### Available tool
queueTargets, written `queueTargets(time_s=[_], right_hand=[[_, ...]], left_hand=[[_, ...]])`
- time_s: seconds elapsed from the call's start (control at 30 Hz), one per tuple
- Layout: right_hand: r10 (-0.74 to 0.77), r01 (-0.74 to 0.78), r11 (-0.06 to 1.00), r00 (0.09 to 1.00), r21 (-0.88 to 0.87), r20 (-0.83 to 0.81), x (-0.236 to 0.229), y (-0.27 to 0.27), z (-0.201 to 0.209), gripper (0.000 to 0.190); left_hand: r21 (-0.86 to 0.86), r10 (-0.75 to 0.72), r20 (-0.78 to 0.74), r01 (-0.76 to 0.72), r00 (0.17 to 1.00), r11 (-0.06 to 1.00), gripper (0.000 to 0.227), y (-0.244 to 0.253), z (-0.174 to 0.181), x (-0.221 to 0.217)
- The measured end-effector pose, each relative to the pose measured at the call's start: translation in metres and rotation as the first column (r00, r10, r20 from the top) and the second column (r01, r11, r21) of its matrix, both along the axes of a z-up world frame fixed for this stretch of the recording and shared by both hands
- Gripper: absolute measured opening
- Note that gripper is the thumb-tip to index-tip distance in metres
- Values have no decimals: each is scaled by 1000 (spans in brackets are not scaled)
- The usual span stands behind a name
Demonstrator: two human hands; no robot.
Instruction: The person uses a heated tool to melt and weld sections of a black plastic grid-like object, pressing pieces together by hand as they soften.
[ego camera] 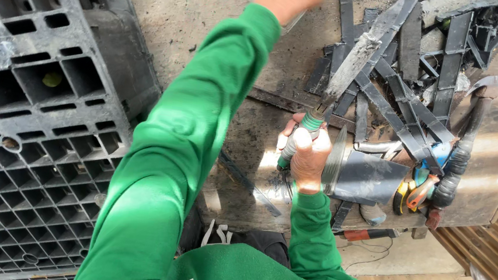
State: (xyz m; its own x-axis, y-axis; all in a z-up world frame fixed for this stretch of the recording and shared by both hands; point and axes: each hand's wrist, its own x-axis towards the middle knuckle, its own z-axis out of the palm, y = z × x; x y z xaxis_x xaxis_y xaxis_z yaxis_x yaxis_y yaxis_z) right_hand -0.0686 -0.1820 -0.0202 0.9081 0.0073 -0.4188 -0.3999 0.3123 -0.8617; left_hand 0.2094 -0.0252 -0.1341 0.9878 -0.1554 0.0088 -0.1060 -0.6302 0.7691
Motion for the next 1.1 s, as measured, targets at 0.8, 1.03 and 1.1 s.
queueTargets(time_s=[0.8,1.03,1.1], right_hand=[[298,-336,927,929,163,221,-173,33,139,47],[491,-504,853,863,139,114,-319,111,152,49],[525,-539,835,840,109,139,-363,138,143,49]], left_hand=[[384,-129,336,-10,933,923,9,136,261,-334],[410,-24,406,-159,914,898,7,226,262,-541],[454,-40,390,-155,920,878,9,262,251,-597]])
